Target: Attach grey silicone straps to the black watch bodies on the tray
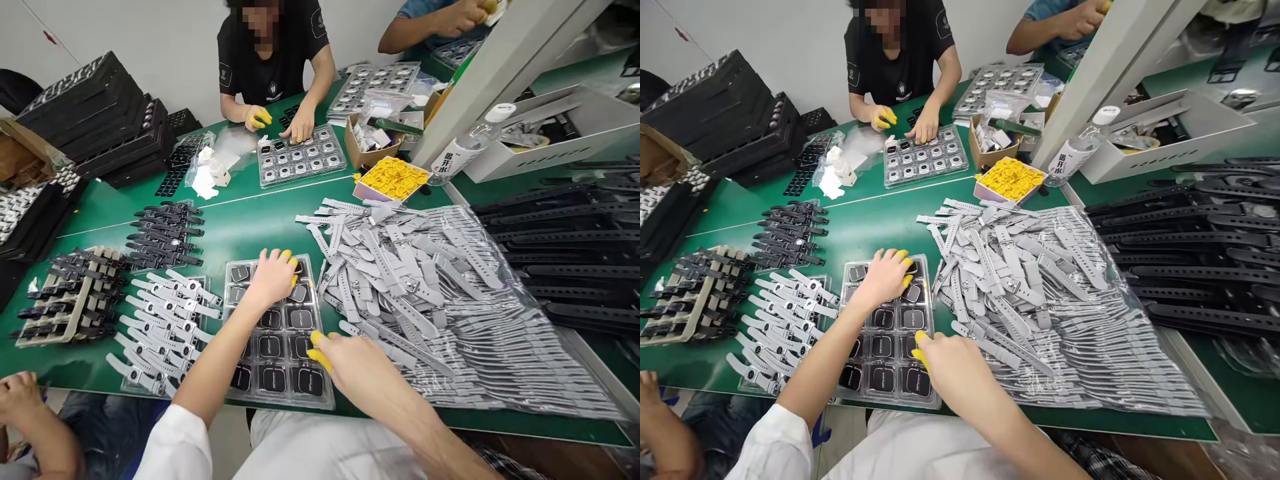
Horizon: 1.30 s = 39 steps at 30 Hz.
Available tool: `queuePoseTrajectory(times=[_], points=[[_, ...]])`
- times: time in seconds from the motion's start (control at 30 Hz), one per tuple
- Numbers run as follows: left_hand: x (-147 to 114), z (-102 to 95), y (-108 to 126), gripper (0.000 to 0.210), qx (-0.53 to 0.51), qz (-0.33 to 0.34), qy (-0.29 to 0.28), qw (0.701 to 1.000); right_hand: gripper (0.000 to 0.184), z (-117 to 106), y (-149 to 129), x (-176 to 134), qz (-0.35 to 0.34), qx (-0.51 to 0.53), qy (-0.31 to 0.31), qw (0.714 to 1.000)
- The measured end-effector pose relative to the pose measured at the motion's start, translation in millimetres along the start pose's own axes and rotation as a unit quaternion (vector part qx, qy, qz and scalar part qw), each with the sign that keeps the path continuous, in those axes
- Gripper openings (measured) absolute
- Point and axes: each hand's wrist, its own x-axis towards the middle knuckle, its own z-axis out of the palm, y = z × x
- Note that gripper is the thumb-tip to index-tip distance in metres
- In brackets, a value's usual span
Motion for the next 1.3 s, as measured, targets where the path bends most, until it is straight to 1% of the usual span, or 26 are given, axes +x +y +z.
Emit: queuePoseTrajectory(times=[0.07, 0.1, 0.13, 0.17, 0.23, 0.27, 0.3, 0.33, 0.37, 0.4, 0.43, 0.47, 0.57, 0.63, 0.7, 0.8, 0.87, 0.97, 1.07, 1.13, 1.2, 1.23, 1.3], points=[[7, 1.4, 5, 0.026, 0.000, 0.003, 0.007, 1.000, 0.019, -7, 5, 6, -0.027, 0.118, 0.055, 0.991], [10, 1.6, 6, 0.026, 0.001, 0.002, 0.009, 1.000, 0.024, -9, 7, 12, -0.038, 0.202, 0.081, 0.975], [11, 1.3, 5, 0.026, -0.003, -0.001, 0.014, 1.000, 0.027, -9, 8, 19, -0.042, 0.297, 0.103, 0.948], [10, 0.5, 4, 0.026, -0.019, -0.011, 0.021, 1.000, 0.029, -9, 10, 27, -0.041, 0.390, 0.119, 0.912], [4, -1.8, 3, 0.025, -0.104, -0.065, 0.029, 0.992, 0.033, -5, 13, 44, -0.034, 0.535, 0.132, 0.834], [-1, -2.5, 4, 0.024, -0.173, -0.100, 0.032, 0.979, 0.038, -2, 14, 51, -0.031, 0.580, 0.136, 0.803], [-6, -2.5, 6, 0.025, -0.254, -0.133, 0.037, 0.957, 0.042, 2, 16, 57, -0.028, 0.610, 0.139, 0.780], [-11, -1.6, 9, 0.025, -0.332, -0.154, 0.040, 0.930, 0.044, 6, 17, 62, -0.022, 0.630, 0.139, 0.763], [-15, 0.2, 13, 0.027, -0.397, -0.148, 0.051, 0.904, 0.045, 10, 19, 65, -0.015, 0.644, 0.139, 0.752], [-18, 2.6, 16, 0.029, -0.449, -0.125, 0.058, 0.883, 0.044, 14, 21, 67, -0.004, 0.656, 0.137, 0.742], [-20, 5.5, 19, 0.032, -0.478, -0.091, 0.052, 0.872, 0.044, 18, 24, 69, 0.009, 0.666, 0.133, 0.734], [-21, 8.3, 21, 0.036, -0.487, -0.055, 0.048, 0.870, 0.044, 21, 26, 69, 0.021, 0.672, 0.128, 0.729], [-24, 14.1, 23, 0.047, -0.461, 0.035, 0.035, 0.886, 0.037, 24, 32, 66, 0.056, 0.674, 0.130, 0.725], [-26, 16.1, 23, 0.052, -0.443, 0.062, 0.027, 0.894, 0.030, 23, 34, 63, 0.070, 0.674, 0.131, 0.724], [-26, 17.9, 22, 0.054, -0.435, 0.076, 0.016, 0.897, 0.029, 22, 36, 61, 0.080, 0.669, 0.131, 0.727], [-26, 20.9, 22, 0.054, -0.426, 0.093, 0.011, 0.900, 0.033, 20, 38, 61, 0.093, 0.653, 0.120, 0.742], [-27, 21.7, 22, 0.054, -0.422, 0.093, 0.009, 0.902, 0.034, 18, 39, 61, 0.096, 0.652, 0.105, 0.745], [-30, 19.1, 22, 0.049, -0.432, 0.066, 0.012, 0.899, 0.037, 12, 38, 63, 0.082, 0.672, 0.095, 0.730], [-33, 13.8, 23, 0.045, -0.454, 0.047, 0.045, 0.889, 0.036, 12, 35, 64, 0.055, 0.689, 0.126, 0.712], [-35, 11.6, 24, 0.046, -0.458, 0.049, 0.075, 0.885, 0.031, 18, 33, 65, 0.033, 0.689, 0.143, 0.709], [-35, 12.4, 23, 0.051, -0.452, 0.063, 0.086, 0.886, 0.037, 24, 33, 67, 0.001, 0.692, 0.128, 0.710], [-35, 13.9, 21, 0.053, -0.453, 0.076, 0.083, 0.885, 0.040, 27, 34, 68, -0.013, 0.697, 0.123, 0.706], [-34, 17.8, 18, 0.057, -0.457, 0.087, 0.087, 0.881, 0.039, 31, 36, 70, -0.038, 0.712, 0.108, 0.692]])
